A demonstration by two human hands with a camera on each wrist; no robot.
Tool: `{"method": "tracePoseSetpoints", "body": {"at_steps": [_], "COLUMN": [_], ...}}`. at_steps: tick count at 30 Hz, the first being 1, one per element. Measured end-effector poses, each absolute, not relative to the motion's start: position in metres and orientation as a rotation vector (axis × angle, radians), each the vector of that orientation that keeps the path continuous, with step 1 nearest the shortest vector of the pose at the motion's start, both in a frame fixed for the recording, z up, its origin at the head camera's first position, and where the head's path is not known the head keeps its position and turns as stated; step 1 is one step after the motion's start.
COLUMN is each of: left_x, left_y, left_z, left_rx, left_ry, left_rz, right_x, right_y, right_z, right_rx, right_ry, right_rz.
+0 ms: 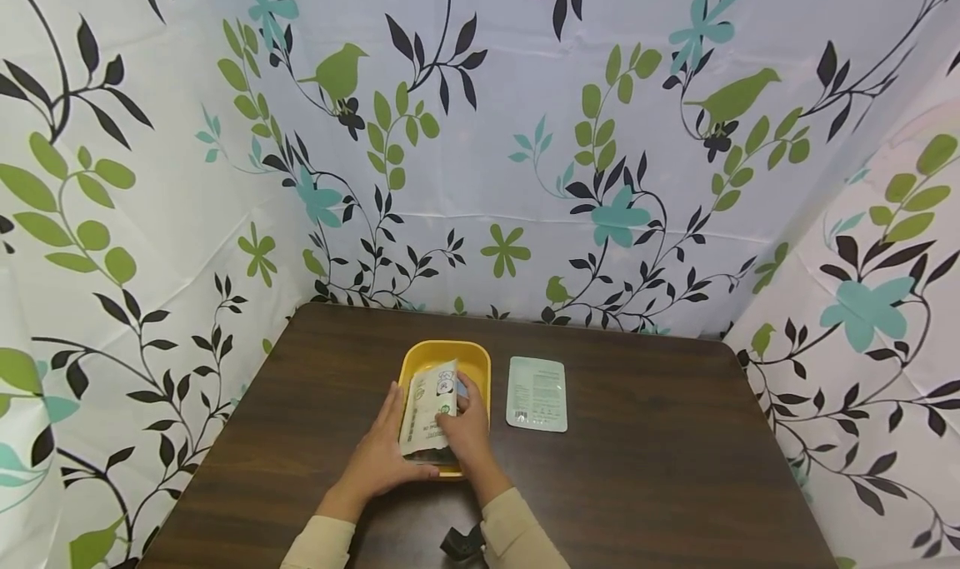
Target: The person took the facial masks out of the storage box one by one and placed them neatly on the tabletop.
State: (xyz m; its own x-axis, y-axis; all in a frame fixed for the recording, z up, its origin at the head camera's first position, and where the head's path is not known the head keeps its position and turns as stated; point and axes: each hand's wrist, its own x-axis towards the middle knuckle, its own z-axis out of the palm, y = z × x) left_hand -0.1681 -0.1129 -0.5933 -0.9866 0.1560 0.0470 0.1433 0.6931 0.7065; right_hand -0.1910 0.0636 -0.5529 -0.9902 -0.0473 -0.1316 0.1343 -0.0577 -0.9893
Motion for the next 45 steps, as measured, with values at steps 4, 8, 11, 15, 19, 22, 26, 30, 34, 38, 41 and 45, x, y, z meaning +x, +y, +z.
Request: {"method": "tracePoseSetpoints", "body": {"at_steps": [4,8,11,15,19,22,26,30,34,38,41,45], "left_x": [-0.169,-0.170,-0.170,-0.170,-0.169,-0.170,-0.170,-0.170,-0.171,-0.172,-0.171,-0.170], "left_y": [-0.112,-0.112,-0.112,-0.112,-0.112,-0.112,-0.112,-0.112,-0.111,-0.111,-0.111,-0.111], "left_z": [-0.593,-0.594,-0.595,-0.595,-0.593,-0.593,-0.594,-0.594,-0.593,-0.594,-0.594,-0.594], "left_rx": [0.254,0.237,0.231,0.216,0.214,0.219,0.219,0.226,0.235,0.248,0.244,0.235], "left_ry": [2.880,2.878,2.878,2.868,2.855,2.852,2.853,2.865,2.873,2.884,2.879,2.865], "left_rz": [1.200,1.192,1.183,1.193,1.214,1.213,1.213,1.225,1.229,1.235,1.246,1.241], "right_x": [-0.197,-0.201,-0.203,-0.209,-0.214,-0.217,-0.219,-0.220,-0.223,-0.227,-0.228,-0.231], "right_y": [0.065,0.068,0.072,0.081,0.090,0.096,0.101,0.105,0.110,0.117,0.124,0.135], "right_z": [-0.559,-0.557,-0.549,-0.540,-0.532,-0.529,-0.524,-0.517,-0.510,-0.502,-0.495,-0.488], "right_rx": [0.146,0.165,0.191,0.230,0.268,0.268,0.234,0.193,0.172,0.167,0.150,0.148], "right_ry": [2.094,2.112,2.133,2.142,2.120,2.112,2.123,2.136,2.173,2.194,2.189,2.190], "right_rz": [-2.223,-2.264,-2.269,-2.296,-2.337,-2.354,-2.364,-2.380,-2.384,-2.405,-2.432,-2.450]}}
